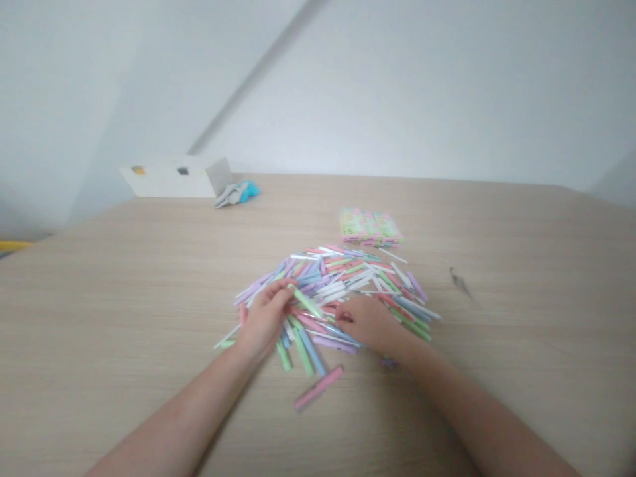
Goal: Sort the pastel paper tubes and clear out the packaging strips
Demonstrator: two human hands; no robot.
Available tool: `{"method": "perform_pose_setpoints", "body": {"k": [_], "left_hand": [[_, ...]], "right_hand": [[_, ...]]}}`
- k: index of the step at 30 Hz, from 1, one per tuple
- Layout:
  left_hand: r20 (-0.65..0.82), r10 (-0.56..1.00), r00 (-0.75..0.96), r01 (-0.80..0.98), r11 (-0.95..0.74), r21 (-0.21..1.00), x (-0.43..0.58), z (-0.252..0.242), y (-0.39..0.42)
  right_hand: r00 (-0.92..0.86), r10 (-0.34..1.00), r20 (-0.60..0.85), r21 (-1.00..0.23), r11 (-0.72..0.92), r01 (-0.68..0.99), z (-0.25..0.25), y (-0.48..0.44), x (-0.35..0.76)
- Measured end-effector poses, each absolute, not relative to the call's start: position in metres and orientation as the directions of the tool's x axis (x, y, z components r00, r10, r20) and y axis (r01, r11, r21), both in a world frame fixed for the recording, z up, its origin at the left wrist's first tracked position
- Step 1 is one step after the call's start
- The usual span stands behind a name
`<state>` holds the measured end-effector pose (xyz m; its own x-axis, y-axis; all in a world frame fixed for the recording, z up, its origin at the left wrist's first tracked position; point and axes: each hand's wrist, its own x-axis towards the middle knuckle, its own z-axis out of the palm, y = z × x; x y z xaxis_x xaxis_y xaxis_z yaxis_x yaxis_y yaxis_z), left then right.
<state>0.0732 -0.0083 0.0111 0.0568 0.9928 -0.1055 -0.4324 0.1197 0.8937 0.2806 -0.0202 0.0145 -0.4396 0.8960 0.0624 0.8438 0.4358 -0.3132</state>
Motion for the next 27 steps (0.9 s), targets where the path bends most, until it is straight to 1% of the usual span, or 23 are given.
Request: {"method": "perform_pose_setpoints", "body": {"k": [4, 6, 8, 10, 12, 14, 17, 19, 21, 22, 27], "left_hand": [[-0.119, 0.99, 0.073, -0.449, 0.139, 0.883, 0.074, 0.014, -0.009], [-0.125, 0.989, 0.077, -0.456, 0.146, 0.878, 0.074, 0.014, -0.009], [-0.129, 0.989, 0.077, -0.466, 0.15, 0.872, 0.074, 0.015, -0.009], [-0.138, 0.988, 0.072, -0.482, 0.156, 0.862, 0.075, 0.016, -0.01], [-0.154, 0.986, 0.067, -0.489, 0.167, 0.856, 0.075, 0.016, -0.01], [-0.161, 0.984, 0.071, -0.479, 0.175, 0.86, 0.075, 0.017, -0.01], [-0.147, 0.985, 0.093, -0.459, 0.173, 0.871, 0.075, 0.017, -0.01], [-0.134, 0.985, 0.112, -0.455, 0.171, 0.874, 0.076, 0.017, -0.011], [-0.128, 0.982, 0.14, -0.45, 0.178, 0.875, 0.078, 0.016, -0.012], [-0.127, 0.98, 0.155, -0.445, 0.185, 0.876, 0.079, 0.016, -0.013], [-0.12, 0.943, 0.311, -0.393, 0.242, 0.887, 0.087, 0.007, -0.021]], "right_hand": [[-0.414, 0.909, 0.058, -0.236, 0.415, 0.879, 0.014, -0.021, 0.279], [-0.407, 0.912, 0.056, -0.218, 0.409, 0.886, 0.014, -0.022, 0.278], [-0.404, 0.913, 0.058, -0.217, 0.406, 0.888, 0.015, -0.023, 0.277], [-0.393, 0.917, 0.068, -0.244, 0.398, 0.884, 0.018, -0.023, 0.277], [-0.361, 0.928, 0.089, -0.328, 0.369, 0.869, 0.022, -0.022, 0.279], [-0.273, 0.958, 0.086, -0.487, 0.279, 0.828, 0.028, -0.019, 0.283], [-0.127, 0.992, 0.004, -0.751, 0.087, 0.654, 0.036, -0.014, 0.291], [-0.101, 0.993, -0.058, -0.867, 0.001, 0.499, 0.041, -0.012, 0.294], [-0.125, 0.986, -0.114, -0.925, -0.06, 0.376, 0.045, -0.013, 0.294], [-0.148, 0.979, -0.14, -0.936, -0.082, 0.341, 0.046, -0.015, 0.292], [-0.236, 0.954, -0.184, -0.942, -0.103, 0.318, 0.045, -0.024, 0.279]]}}
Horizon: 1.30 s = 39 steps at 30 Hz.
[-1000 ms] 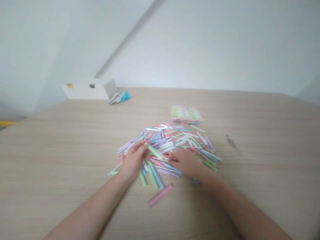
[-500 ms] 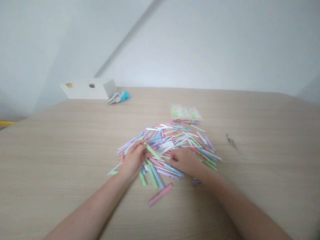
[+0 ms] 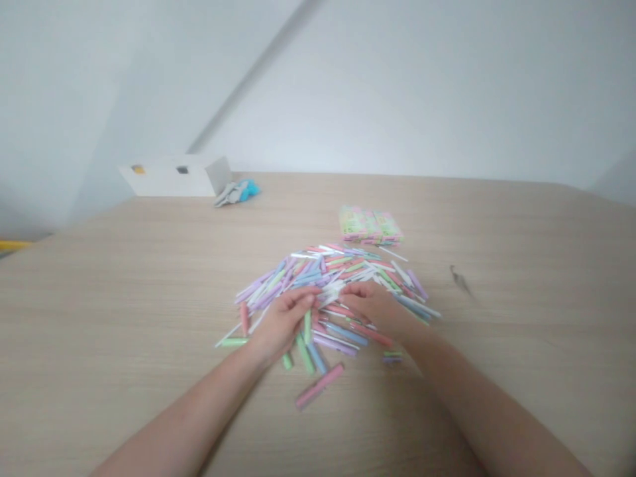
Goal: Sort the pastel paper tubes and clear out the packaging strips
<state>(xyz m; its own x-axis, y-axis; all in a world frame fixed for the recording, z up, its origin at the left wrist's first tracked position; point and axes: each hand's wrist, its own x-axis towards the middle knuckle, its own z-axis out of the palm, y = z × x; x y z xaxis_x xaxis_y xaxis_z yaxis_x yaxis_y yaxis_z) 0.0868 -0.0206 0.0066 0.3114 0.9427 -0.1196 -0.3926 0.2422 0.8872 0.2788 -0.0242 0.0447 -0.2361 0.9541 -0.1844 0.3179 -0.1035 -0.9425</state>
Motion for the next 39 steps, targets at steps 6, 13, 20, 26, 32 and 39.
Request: {"method": "perform_pose_setpoints", "body": {"k": [6, 13, 20, 26, 32, 39], "left_hand": [[-0.093, 0.906, 0.413, -0.29, 0.228, 0.929, 0.092, -0.003, -0.026], [-0.065, 0.941, 0.331, -0.321, 0.177, 0.93, 0.087, 0.001, -0.022], [-0.087, 0.948, 0.306, -0.33, 0.192, 0.924, 0.082, 0.004, -0.018], [-0.084, 0.95, 0.299, -0.34, 0.188, 0.922, 0.082, 0.003, -0.019], [-0.084, 0.946, 0.313, -0.324, 0.19, 0.927, 0.08, 0.005, -0.02], [-0.103, 0.945, 0.311, -0.329, 0.208, 0.921, 0.081, 0.006, -0.02]], "right_hand": [[-0.4, 0.902, -0.162, -0.907, 0.024, 0.421, 0.044, -0.03, 0.268], [-0.281, 0.952, -0.123, -0.948, -0.029, 0.318, 0.041, -0.019, 0.284], [-0.211, 0.966, -0.151, -0.974, -0.11, 0.197, 0.038, -0.003, 0.303], [-0.185, 0.96, -0.21, -0.947, -0.153, 0.281, 0.031, -0.003, 0.302], [-0.2, 0.965, -0.172, -0.828, -0.032, 0.56, 0.036, -0.008, 0.306], [-0.364, 0.928, -0.08, -0.552, 0.263, 0.791, 0.043, -0.009, 0.311]]}}
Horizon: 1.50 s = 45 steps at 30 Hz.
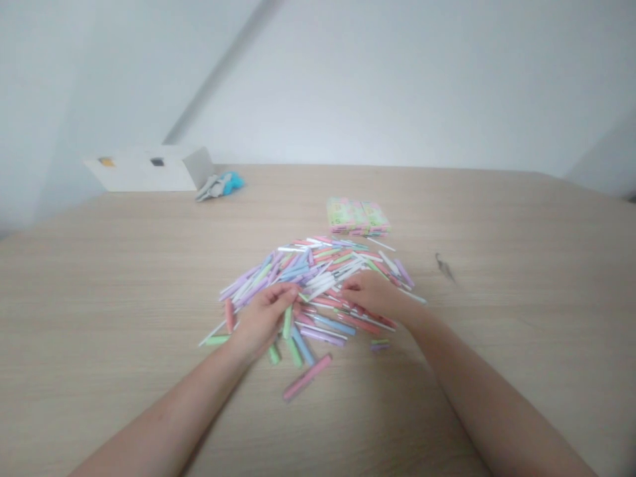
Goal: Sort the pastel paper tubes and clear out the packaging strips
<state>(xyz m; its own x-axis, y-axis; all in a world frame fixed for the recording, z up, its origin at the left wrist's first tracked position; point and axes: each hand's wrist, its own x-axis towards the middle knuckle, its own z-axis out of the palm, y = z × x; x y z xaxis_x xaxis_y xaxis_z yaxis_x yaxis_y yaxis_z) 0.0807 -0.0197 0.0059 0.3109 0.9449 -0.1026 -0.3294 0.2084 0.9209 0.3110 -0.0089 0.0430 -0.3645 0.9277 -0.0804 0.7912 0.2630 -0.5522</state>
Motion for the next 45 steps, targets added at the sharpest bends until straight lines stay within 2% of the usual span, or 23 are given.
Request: {"method": "perform_pose_setpoints", "body": {"k": [4, 12, 20, 26, 30, 34, 38, 45], "left_hand": [[-0.098, 0.943, 0.318, -0.328, 0.206, 0.922, 0.08, 0.005, -0.019], [-0.101, 0.947, 0.306, -0.333, 0.206, 0.92, 0.079, 0.002, -0.017], [-0.106, 0.949, 0.298, -0.341, 0.21, 0.916, 0.078, 0.002, -0.017], [-0.103, 0.951, 0.29, -0.335, 0.202, 0.92, 0.078, 0.002, -0.017], [-0.103, 0.95, 0.294, -0.324, 0.2, 0.925, 0.079, 0.003, -0.017], [-0.109, 0.95, 0.294, -0.332, 0.208, 0.92, 0.08, 0.005, -0.018], [-0.106, 0.951, 0.29, -0.338, 0.205, 0.918, 0.08, 0.006, -0.018], [-0.111, 0.947, 0.301, -0.337, 0.215, 0.917, 0.08, 0.004, -0.017]], "right_hand": [[-0.44, 0.897, -0.034, -0.484, 0.37, 0.793, 0.041, -0.008, 0.312], [-0.389, 0.918, -0.076, -0.486, 0.306, 0.818, 0.038, -0.012, 0.312], [-0.436, 0.9, 0.031, -0.424, 0.407, 0.809, 0.034, -0.014, 0.307], [-0.407, 0.913, 0.02, -0.349, 0.388, 0.853, 0.035, -0.019, 0.302], [-0.396, 0.916, 0.058, -0.368, 0.388, 0.845, 0.044, -0.029, 0.294], [-0.446, 0.894, 0.044, -0.374, 0.429, 0.822, 0.05, -0.037, 0.282], [-0.537, 0.843, -0.034, -0.388, 0.484, 0.784, 0.044, -0.038, 0.274], [-0.553, 0.833, -0.02, -0.329, 0.517, 0.79, 0.04, -0.04, 0.273]]}}
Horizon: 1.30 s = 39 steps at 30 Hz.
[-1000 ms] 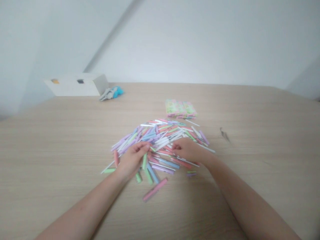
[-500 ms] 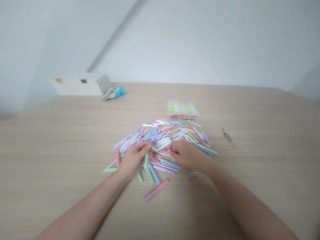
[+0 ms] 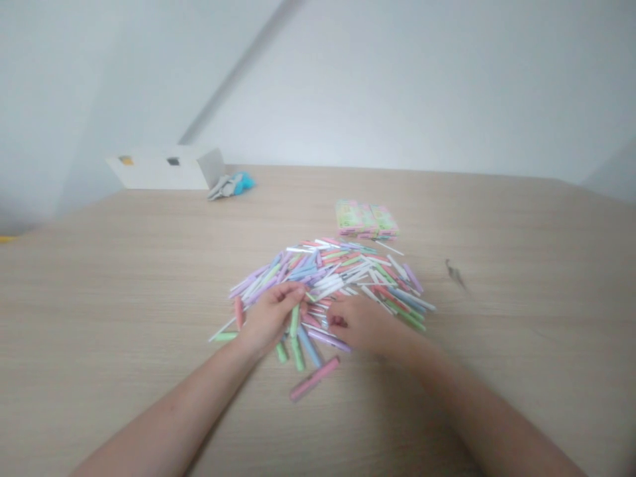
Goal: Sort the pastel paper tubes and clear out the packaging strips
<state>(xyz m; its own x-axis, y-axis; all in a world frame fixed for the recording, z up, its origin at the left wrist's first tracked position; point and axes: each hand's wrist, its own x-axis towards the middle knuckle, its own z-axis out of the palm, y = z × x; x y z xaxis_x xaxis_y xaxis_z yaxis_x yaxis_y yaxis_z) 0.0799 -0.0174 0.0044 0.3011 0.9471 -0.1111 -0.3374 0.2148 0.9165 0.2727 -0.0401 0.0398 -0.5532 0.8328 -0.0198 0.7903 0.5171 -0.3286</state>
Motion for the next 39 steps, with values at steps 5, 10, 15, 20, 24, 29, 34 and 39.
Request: {"method": "perform_pose_setpoints", "body": {"k": [5, 10, 15, 20, 24, 29, 34, 39], "left_hand": [[-0.103, 0.95, 0.295, -0.339, 0.205, 0.918, 0.08, 0.004, -0.017], [-0.102, 0.947, 0.304, -0.343, 0.209, 0.916, 0.081, 0.005, -0.018], [-0.1, 0.934, 0.344, -0.358, 0.229, 0.905, 0.082, 0.008, -0.02], [-0.11, 0.931, 0.347, -0.355, 0.239, 0.904, 0.082, 0.008, -0.02], [-0.107, 0.936, 0.334, -0.341, 0.226, 0.912, 0.081, 0.007, -0.019], [-0.09, 0.933, 0.349, -0.349, 0.219, 0.911, 0.081, 0.008, -0.019], [-0.089, 0.927, 0.365, -0.351, 0.225, 0.909, 0.081, 0.007, -0.019], [-0.088, 0.929, 0.36, -0.368, 0.227, 0.902, 0.081, 0.007, -0.019]], "right_hand": [[-0.543, 0.838, -0.059, -0.238, 0.516, 0.823, 0.042, -0.042, 0.269], [-0.553, 0.831, -0.059, -0.156, 0.539, 0.828, 0.041, -0.044, 0.269], [-0.56, 0.828, 0.022, -0.218, 0.551, 0.805, 0.033, -0.04, 0.272], [-0.487, 0.871, 0.068, -0.402, 0.471, 0.786, 0.032, -0.028, 0.284], [-0.346, 0.933, 0.096, -0.453, 0.351, 0.82, 0.045, -0.018, 0.3], [-0.405, 0.912, -0.064, -0.451, 0.335, 0.827, 0.052, -0.018, 0.31], [-0.466, 0.88, -0.093, -0.369, 0.405, 0.837, 0.04, -0.022, 0.305], [-0.435, 0.9, -0.032, -0.277, 0.411, 0.869, 0.036, -0.022, 0.305]]}}
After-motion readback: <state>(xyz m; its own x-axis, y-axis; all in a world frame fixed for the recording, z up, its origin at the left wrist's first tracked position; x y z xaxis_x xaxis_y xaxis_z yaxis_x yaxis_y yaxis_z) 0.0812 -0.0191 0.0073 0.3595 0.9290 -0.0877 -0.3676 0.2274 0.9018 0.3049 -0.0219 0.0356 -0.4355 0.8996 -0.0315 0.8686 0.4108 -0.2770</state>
